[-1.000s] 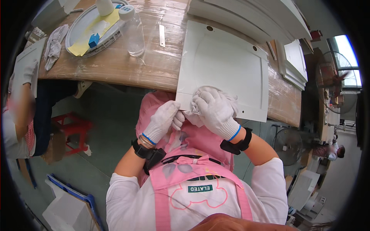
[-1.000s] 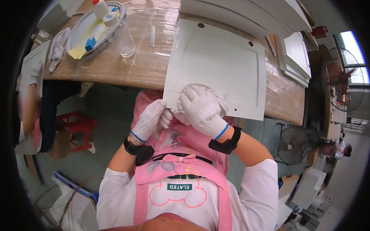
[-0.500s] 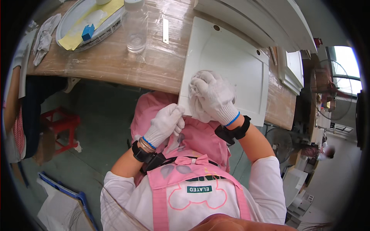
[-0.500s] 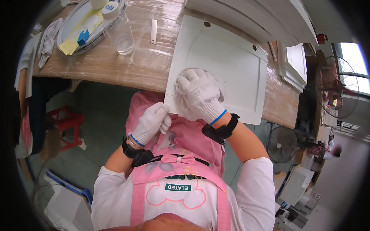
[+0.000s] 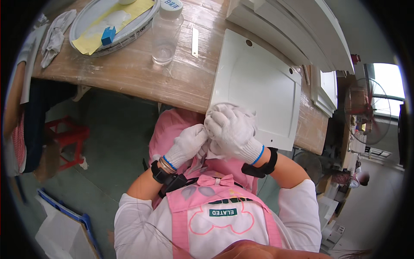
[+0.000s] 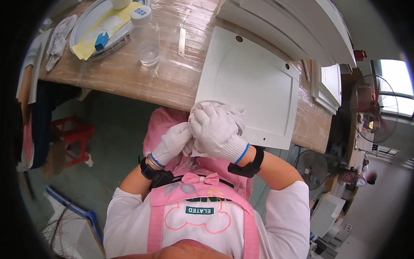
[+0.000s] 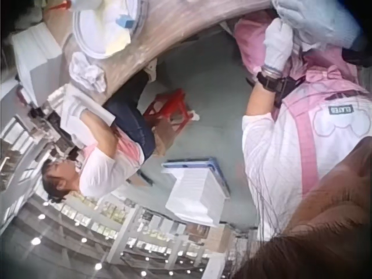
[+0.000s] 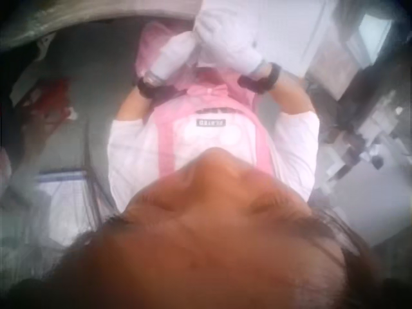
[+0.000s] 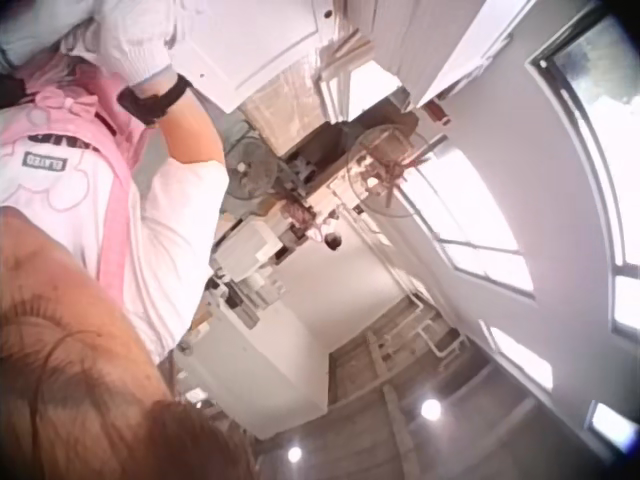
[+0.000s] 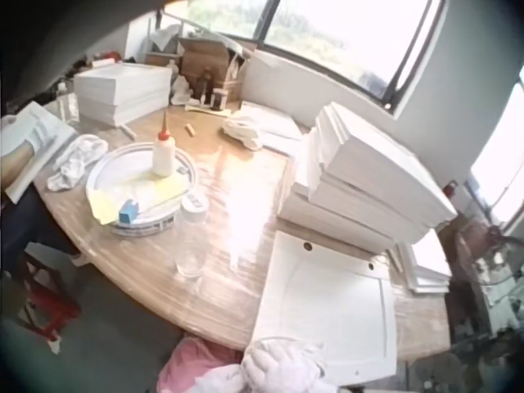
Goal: Cleaning and inspecting white cabinet door panels at a workbench.
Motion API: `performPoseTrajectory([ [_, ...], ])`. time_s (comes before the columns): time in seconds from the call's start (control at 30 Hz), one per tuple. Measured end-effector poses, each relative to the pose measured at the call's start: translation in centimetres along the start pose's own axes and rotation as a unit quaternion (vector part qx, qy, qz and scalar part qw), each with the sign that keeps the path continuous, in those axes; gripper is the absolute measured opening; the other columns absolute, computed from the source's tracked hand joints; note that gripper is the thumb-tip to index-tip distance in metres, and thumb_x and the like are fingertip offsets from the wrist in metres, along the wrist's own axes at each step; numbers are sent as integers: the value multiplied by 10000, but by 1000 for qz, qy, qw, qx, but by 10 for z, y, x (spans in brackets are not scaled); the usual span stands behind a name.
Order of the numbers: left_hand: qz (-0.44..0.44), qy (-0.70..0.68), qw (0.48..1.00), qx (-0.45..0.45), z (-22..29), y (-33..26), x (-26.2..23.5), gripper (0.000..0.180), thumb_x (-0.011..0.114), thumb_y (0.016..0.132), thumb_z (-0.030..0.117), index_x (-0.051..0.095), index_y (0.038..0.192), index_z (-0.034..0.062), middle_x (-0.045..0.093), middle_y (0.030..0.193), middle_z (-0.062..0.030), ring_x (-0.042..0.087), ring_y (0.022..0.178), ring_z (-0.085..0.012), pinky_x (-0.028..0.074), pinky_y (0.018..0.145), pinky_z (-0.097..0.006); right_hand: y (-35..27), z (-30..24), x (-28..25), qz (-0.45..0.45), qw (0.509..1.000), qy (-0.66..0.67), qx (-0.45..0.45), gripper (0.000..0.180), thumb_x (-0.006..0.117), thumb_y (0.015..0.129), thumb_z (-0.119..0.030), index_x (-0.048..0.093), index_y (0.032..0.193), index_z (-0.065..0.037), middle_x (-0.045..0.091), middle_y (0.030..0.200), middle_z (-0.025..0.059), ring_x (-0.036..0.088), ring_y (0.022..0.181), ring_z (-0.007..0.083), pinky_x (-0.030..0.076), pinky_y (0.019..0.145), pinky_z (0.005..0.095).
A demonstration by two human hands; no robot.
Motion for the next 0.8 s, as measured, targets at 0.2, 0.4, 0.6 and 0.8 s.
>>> performPoseTrajectory([
  [0.2,-35,-12,999,-35,-4,0,12,374,470,1035,371,574,939,25,605,665,-42,579,521,-115,493,481,-259,24,87,5,181,939,204,208,215,674,741,-192,667,944,-122,664,1022,55,632,1022,303,523,842,409],
  [0.4,-57,25,996,-66,-11,-15,10,358,519,1024,359,593,931,21,609,654,-43,597,529,-117,489,480,-257,-19,-8,6,-31,998,47,-16,262,666,738,-210,674,996,-163,659,1071,36,632,1061,260,521,852,404],
  [0.6,-143,33,986,-80,-17,-14,12,309,560,996,273,591,1071,-26,663,808,-88,662,647,-155,543,567,-275,31,40,-15,92,986,57,128,232,655,781,-172,660,1003,-104,646,1057,97,627,1030,306,512,872,421],
  [0.8,-119,-40,991,-41,-2,15,31,364,561,999,248,524,1224,-36,667,971,-114,684,772,-175,586,663,-296,104,162,-16,78,956,5,283,196,622,870,-172,650,1035,-69,639,1088,138,609,1007,341,513,869,420],
])
Point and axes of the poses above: each hand's wrist, its own y-axis towards the middle knuckle, its own x-axis out of the palm, z = x × y, the point moved 10 cm from there along y, towards the middle knuckle
